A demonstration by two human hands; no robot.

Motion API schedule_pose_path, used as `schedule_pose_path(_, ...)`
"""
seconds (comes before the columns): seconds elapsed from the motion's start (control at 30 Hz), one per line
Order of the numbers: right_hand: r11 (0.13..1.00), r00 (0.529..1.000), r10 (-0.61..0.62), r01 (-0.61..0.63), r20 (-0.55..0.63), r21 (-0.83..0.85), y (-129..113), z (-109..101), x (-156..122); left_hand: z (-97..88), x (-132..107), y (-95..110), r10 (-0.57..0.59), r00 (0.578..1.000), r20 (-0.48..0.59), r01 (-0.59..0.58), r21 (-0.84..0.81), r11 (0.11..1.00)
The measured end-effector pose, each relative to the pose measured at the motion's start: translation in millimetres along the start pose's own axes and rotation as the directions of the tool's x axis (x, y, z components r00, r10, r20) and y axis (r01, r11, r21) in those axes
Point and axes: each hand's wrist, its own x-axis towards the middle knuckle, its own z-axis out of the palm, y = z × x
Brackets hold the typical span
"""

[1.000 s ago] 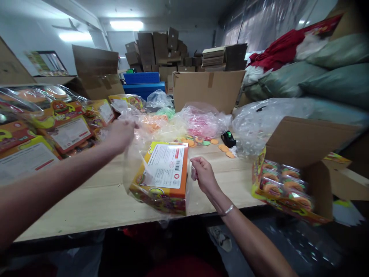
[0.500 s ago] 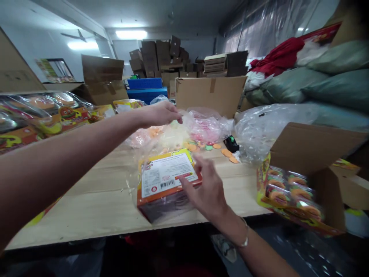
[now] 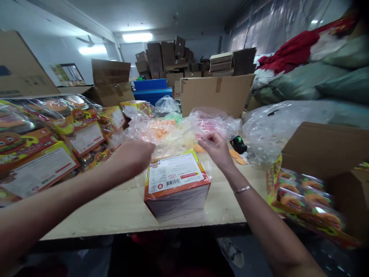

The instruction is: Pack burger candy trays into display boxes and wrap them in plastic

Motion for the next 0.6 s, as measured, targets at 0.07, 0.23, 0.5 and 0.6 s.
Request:
schedule_pose_path(0.07,0.996,0.993,-0.073,0.068,0.094,0.049,-21.0,-1.1,13.7,-22.8,15.8,-4.4,0.044,0.998,-0.035,-0.037,0.173,0.984)
schedule_pose_path(0.23,0.967,0.966,-0.256,0.256,-0.022,0.000,-45.6,-14.5,47.6,-57.8,32.4,-20.8,0.038,0.988,-0.147,-0.016,0.152,0.988)
schedule_pose_path(0.5,0.873,0.900,-0.363,0.237,-0.243,-0.427,-26.3,-22.2,58.7,-31.4,9.2,-57.3,-0.148,0.983,-0.109,0.046,-0.631,0.774)
schedule_pose_path(0.6,0.582,0.742,-0.666,0.450,-0.079,-0.678,-50.3,18.6,34.1,-17.7,11.9,-53.5,-0.193,0.973,-0.122,0.010,-0.821,0.571)
